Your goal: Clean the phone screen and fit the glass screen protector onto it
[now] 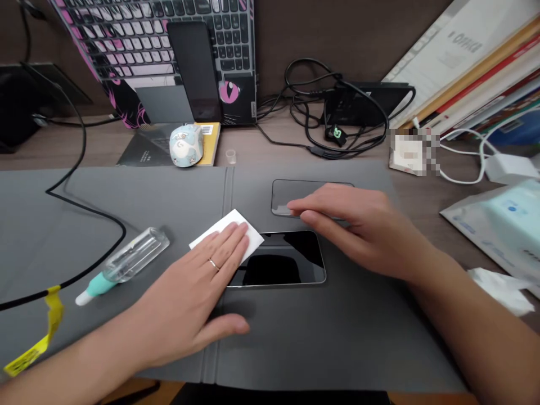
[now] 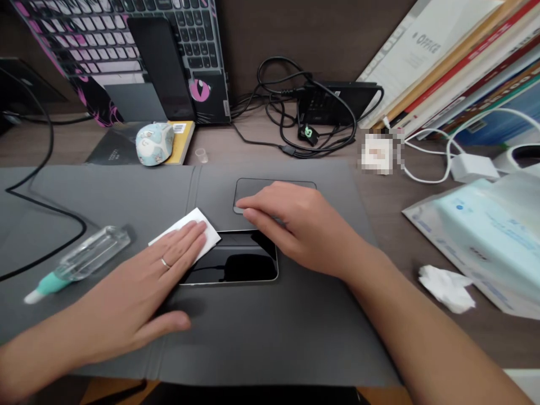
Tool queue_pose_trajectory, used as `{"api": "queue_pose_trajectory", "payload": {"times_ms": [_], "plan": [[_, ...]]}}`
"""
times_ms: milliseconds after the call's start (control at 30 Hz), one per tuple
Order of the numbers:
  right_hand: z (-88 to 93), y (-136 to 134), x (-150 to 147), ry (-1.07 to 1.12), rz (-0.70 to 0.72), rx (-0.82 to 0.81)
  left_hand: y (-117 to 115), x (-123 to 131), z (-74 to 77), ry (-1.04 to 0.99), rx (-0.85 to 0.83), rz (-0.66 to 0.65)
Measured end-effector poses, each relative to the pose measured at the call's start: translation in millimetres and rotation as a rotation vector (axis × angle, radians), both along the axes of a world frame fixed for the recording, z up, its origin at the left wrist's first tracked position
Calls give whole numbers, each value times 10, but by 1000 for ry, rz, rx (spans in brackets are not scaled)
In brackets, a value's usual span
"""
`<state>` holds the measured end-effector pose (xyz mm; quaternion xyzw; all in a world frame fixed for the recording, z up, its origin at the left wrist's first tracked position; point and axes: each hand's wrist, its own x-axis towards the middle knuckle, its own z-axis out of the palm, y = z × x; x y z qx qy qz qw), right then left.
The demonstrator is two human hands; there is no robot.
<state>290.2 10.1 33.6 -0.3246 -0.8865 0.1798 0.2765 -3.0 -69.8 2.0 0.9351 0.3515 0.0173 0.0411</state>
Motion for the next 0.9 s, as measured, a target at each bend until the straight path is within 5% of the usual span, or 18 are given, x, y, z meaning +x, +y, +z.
{"api": "queue_pose_trajectory", "payload": {"times_ms": [367,600,900], "plan": [[3,-2,36,17,14,-8,146,543,28,-40,-51,-205],[-8,1,43,-10,40,-53,206,784,-104,-73,-5,-320],[0,-16,64,-56,40,-49,222,444,-136,-26,-73,-260]]}}
